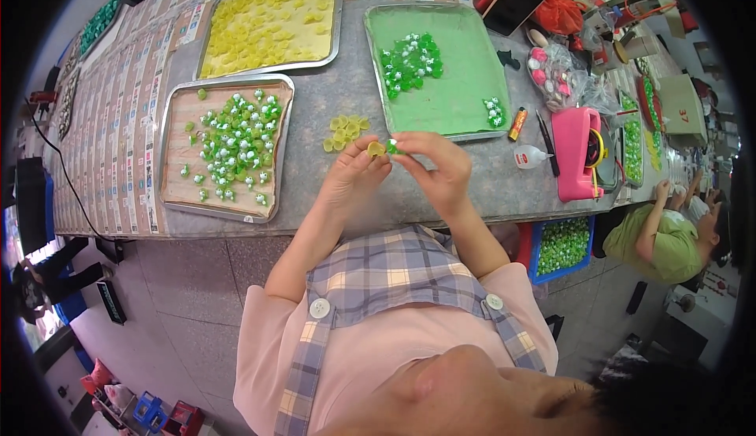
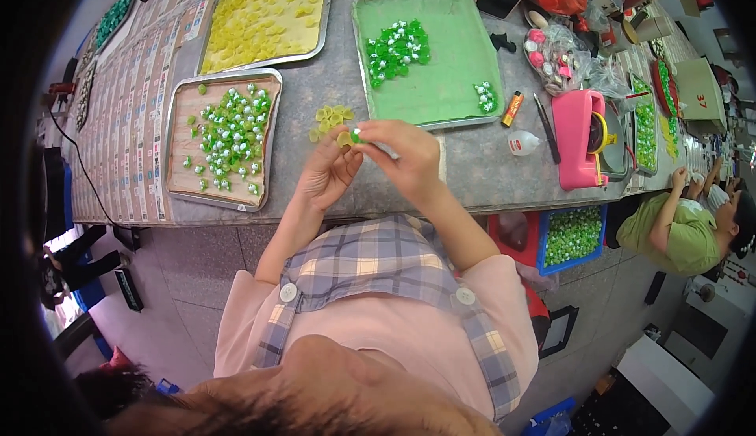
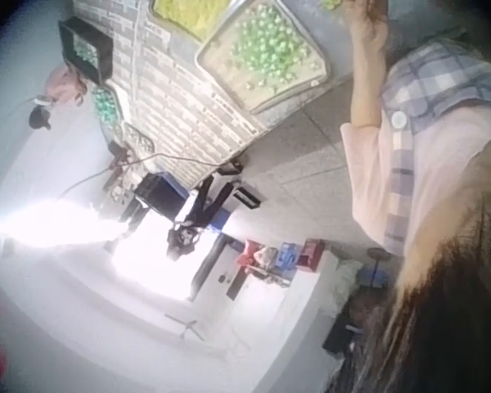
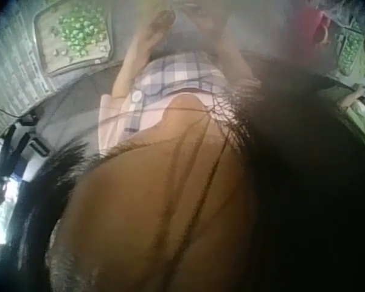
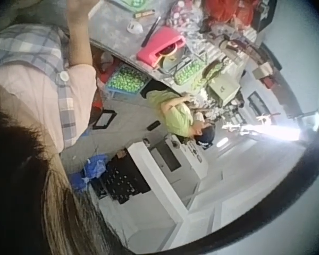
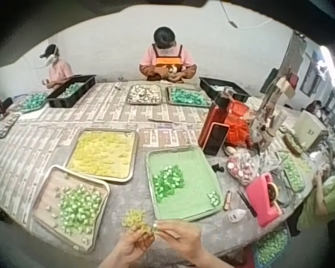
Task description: The person assembles craft figures by applying glue to small base pieces with a squeeze bottle and attaching figurine parts to them by hand.
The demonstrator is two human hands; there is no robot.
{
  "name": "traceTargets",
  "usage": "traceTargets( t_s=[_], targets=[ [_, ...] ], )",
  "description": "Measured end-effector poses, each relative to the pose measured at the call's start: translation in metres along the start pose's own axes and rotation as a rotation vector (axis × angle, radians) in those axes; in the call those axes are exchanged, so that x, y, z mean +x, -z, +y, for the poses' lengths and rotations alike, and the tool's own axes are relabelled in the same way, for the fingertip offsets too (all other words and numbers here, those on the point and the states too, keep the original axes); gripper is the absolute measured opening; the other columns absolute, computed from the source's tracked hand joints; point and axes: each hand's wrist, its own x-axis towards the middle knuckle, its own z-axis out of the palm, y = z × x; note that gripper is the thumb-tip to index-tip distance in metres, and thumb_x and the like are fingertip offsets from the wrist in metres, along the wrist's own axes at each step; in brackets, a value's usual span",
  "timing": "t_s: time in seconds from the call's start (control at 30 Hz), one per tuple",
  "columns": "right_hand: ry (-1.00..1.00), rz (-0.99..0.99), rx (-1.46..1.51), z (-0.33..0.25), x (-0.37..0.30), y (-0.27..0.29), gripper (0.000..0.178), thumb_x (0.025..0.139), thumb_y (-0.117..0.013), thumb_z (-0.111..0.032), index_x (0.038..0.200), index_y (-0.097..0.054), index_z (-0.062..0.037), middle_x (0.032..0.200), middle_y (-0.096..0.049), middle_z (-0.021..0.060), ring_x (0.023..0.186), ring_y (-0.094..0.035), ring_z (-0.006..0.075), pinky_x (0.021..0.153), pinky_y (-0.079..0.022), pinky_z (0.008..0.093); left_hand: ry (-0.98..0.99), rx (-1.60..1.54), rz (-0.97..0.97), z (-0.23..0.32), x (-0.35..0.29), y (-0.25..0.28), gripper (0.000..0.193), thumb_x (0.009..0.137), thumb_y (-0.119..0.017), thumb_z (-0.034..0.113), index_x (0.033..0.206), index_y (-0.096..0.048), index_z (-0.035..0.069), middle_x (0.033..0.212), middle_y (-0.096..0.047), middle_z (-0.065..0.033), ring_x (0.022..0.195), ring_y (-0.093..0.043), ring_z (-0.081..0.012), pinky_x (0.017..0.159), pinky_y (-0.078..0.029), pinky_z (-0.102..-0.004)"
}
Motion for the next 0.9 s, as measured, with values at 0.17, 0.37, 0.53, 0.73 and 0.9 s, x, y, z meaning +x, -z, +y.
traceTargets(
  t_s=[0.17, 0.37, 0.53, 0.73, 0.9],
  targets=[
    [0.308, 0.079, -0.213, 0.009, -0.016, -0.013, 0.016, 0.062, -0.066, -0.007, 0.076, -0.06, -0.0073, 0.084, -0.061, 0.0051, 0.072, -0.059, 0.0176, 0.058, -0.046, 0.0249, -0.019, 0.069, -0.077, 0.0, -0.002, -0.009, 0.028, 0.076, -0.058, 0.011, 0.102, -0.048, 0.005, 0.096, -0.053, -0.0047, 0.086, -0.054, -0.0123, 0.072, -0.047, -0.0223],
    [0.437, 0.052, -0.301, 0.012, -0.014, -0.014, 0.021, 0.06, -0.065, -0.006, 0.08, -0.061, -0.0074, 0.087, -0.06, 0.0047, 0.076, -0.059, 0.0192, 0.06, -0.046, 0.0254, -0.09, 0.178, -0.09, 0.002, -0.008, -0.011, 0.03, 0.075, -0.058, 0.009, 0.104, -0.049, 0.003, 0.095, -0.055, -0.006, 0.083, -0.055, -0.0125, 0.074, -0.046, -0.023],
    [0.41, 0.059, -0.318, 0.012, -0.02, -0.015, 0.023, 0.06, -0.064, -0.005, 0.082, -0.061, -0.0076, 0.09, -0.059, 0.0054, 0.079, -0.058, 0.0202, 0.062, -0.046, 0.0271, -0.166, 0.494, 0.063, 0.007, -0.014, -0.017, 0.028, 0.075, -0.057, 0.006, 0.103, -0.053, 0.001, 0.094, -0.057, -0.0063, 0.082, -0.055, -0.0121, 0.074, -0.045, -0.0241],
    [0.432, 0.034, -0.349, 0.007, -0.024, -0.013, 0.023, 0.06, -0.065, -0.006, 0.083, -0.061, -0.0073, 0.095, -0.057, 0.008, 0.08, -0.055, 0.0217, 0.064, -0.046, 0.0289, -0.21, 0.589, 0.045, 0.008, -0.019, -0.018, 0.026, 0.074, -0.054, 0.0, 0.1, -0.056, 0.001, 0.09, -0.059, -0.0055, 0.079, -0.055, -0.0104, 0.073, -0.044, -0.0241],
    [0.164, 0.1, -0.1, -0.004, -0.021, -0.014, 0.03, 0.06, -0.067, -0.008, 0.089, -0.059, -0.0069, 0.093, -0.056, 0.0079, 0.08, -0.054, 0.0233, 0.066, -0.045, 0.0302, -0.144, 0.467, 0.002, 0.011, -0.021, -0.024, 0.023, 0.075, -0.054, 0.0, 0.098, -0.057, 0.001, 0.089, -0.059, -0.0061, 0.082, -0.055, -0.0109, 0.073, -0.044, -0.0235]
  ],
)
